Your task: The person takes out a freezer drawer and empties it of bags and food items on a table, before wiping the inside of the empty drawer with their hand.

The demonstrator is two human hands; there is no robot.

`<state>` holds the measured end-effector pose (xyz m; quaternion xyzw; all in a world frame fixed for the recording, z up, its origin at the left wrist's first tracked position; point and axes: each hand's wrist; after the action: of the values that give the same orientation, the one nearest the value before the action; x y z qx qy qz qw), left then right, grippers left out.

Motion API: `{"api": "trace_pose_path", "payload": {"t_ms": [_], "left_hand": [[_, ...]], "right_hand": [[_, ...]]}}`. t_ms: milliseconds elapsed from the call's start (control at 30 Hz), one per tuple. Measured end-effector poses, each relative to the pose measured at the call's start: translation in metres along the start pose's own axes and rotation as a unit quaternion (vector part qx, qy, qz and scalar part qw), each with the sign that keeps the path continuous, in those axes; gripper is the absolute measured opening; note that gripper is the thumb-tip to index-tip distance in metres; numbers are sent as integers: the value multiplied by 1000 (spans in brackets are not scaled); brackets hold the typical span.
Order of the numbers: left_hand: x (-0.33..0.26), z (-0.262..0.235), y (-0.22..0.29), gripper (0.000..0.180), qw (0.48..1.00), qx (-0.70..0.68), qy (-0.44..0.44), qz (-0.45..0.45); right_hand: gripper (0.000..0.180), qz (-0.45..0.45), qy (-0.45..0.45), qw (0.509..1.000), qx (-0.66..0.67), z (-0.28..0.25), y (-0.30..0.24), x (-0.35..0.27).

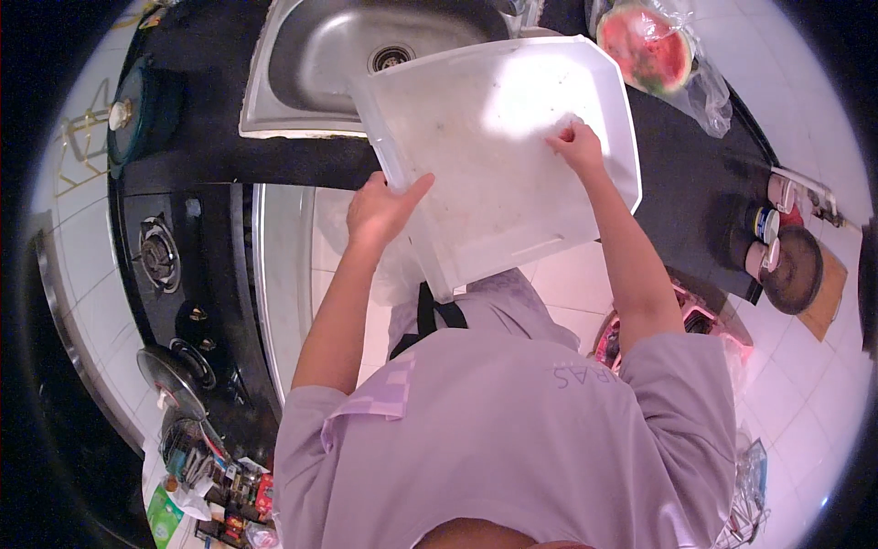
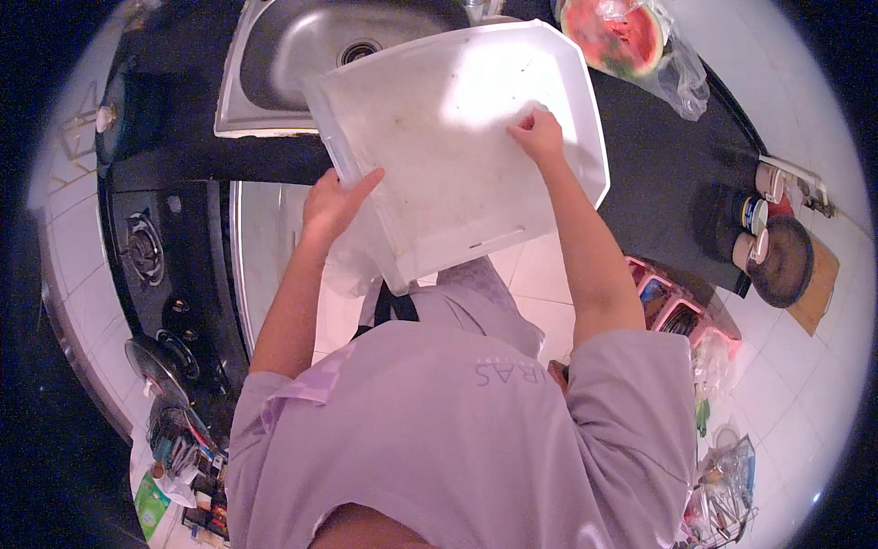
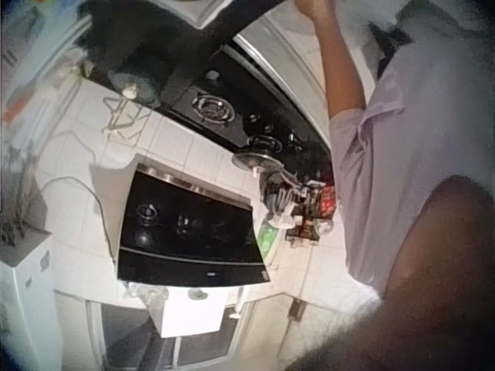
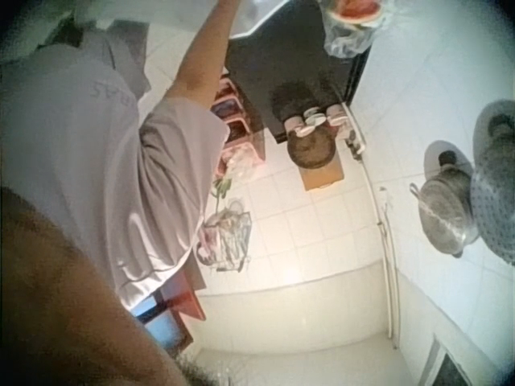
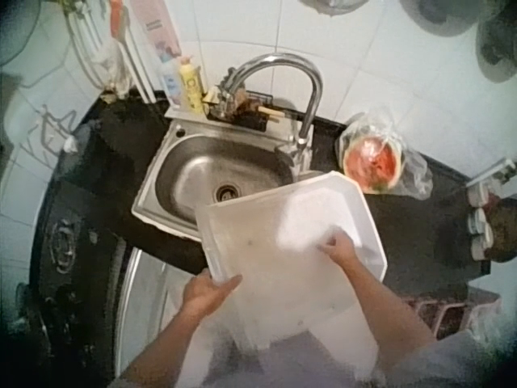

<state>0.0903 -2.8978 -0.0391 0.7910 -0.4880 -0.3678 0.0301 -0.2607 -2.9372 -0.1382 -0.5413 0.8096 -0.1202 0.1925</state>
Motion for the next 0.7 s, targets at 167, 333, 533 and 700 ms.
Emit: {"api": "trace_pose_path", "payload": {"t_ms": [167,333,533,700], "left_hand": [[-19,5,8,82,999,41,10,32],[-14,14,-11,66,999,-44,27,19],[-3,-13,-28,57,997,-47,50,34],[13,-64,-65,54,996,-60,54,24]], "right_hand": [[30,-155,227,961,2,-50,12,-26],[50,-164,309,933,-90,-90,3,-60],[31,77,228,970,34,-76,21,-66],[28,20,237,971,27,-46,-27,-71]]}}
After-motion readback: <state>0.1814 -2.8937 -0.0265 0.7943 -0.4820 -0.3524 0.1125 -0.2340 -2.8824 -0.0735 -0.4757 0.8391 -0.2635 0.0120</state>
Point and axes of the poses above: each hand's wrist, its own x-axis towards the middle knuckle, its own z-axis out of the palm, y = z × x, and after that the axes turned 13 degrees about y, right-handed
